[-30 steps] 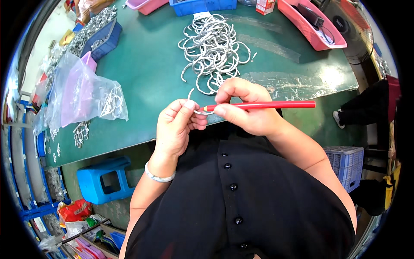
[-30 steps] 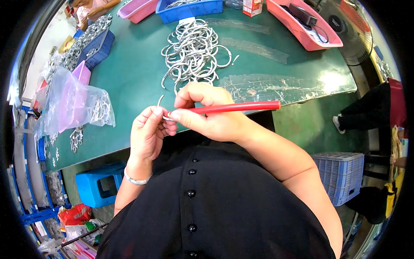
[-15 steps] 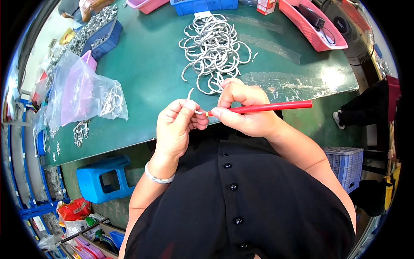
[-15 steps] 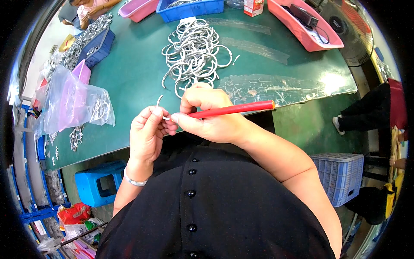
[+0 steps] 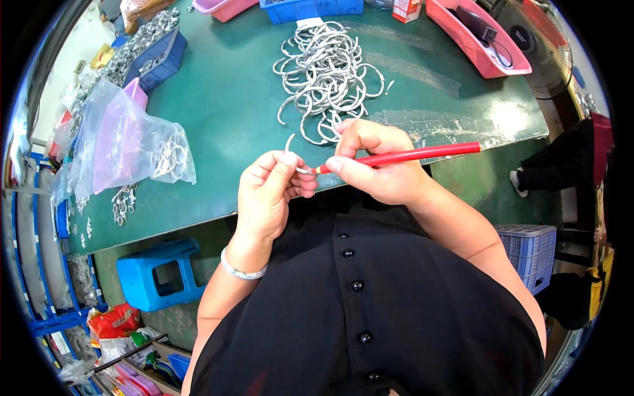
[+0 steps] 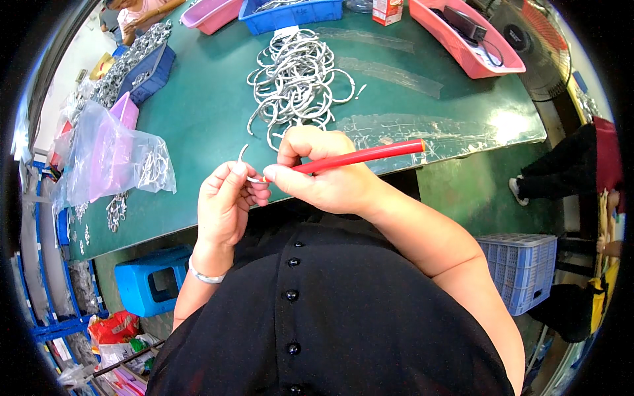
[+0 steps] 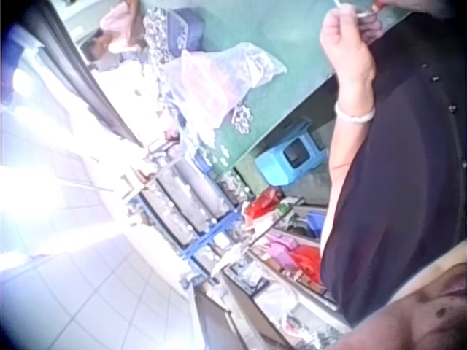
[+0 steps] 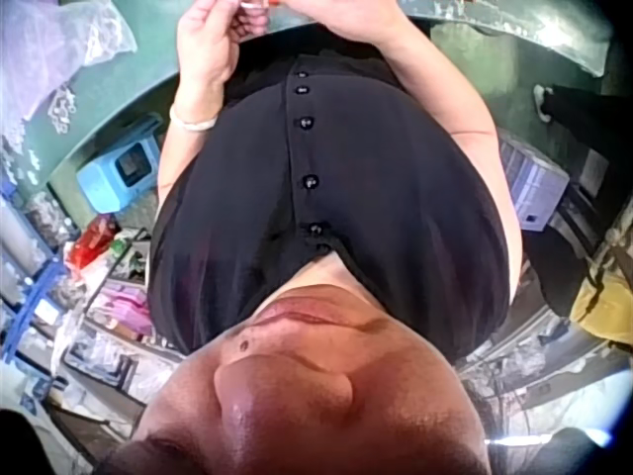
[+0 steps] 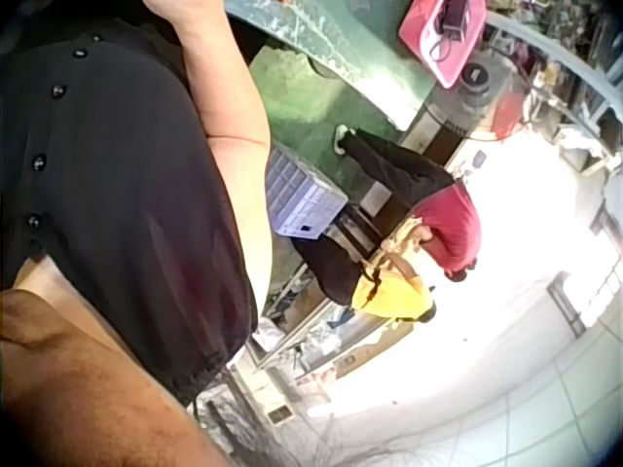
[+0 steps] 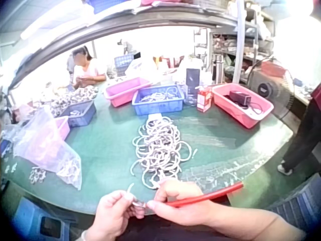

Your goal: The person handles metal rings at a workstation, picking them up from a pile and using a red pen to point at specific parts of the ring surface.

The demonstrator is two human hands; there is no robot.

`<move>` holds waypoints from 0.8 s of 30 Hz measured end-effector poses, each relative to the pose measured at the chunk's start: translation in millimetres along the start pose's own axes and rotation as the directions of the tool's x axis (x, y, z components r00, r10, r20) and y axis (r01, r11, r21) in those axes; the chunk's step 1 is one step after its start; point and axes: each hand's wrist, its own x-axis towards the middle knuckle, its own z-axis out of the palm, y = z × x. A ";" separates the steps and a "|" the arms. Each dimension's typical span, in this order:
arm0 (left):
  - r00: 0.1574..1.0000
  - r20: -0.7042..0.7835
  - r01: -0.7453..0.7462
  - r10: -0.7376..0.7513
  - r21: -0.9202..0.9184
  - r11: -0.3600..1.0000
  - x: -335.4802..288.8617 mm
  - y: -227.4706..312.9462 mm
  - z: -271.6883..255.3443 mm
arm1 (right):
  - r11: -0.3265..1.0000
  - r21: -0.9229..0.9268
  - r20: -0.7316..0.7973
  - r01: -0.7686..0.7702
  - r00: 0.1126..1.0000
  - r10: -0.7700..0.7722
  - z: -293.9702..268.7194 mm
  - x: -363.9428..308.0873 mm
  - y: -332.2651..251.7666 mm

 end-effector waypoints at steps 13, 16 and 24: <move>1.000 0.010 -0.017 0.017 0.005 1.000 1.0 -0.8 -0.1 | 1.000 0.024 -0.067 -0.020 0.997 0.021 2.6 0.6 4.1; 1.000 -0.021 -0.018 0.019 0.030 0.999 1.5 -1.4 1.8 | 0.999 0.047 -0.126 0.020 0.992 -0.014 1.7 2.0 3.8; 1.000 -0.004 -0.002 0.002 -0.025 1.000 1.6 -1.9 -3.4 | 0.945 0.312 -0.197 -0.100 0.966 0.167 -9.2 4.9 -1.7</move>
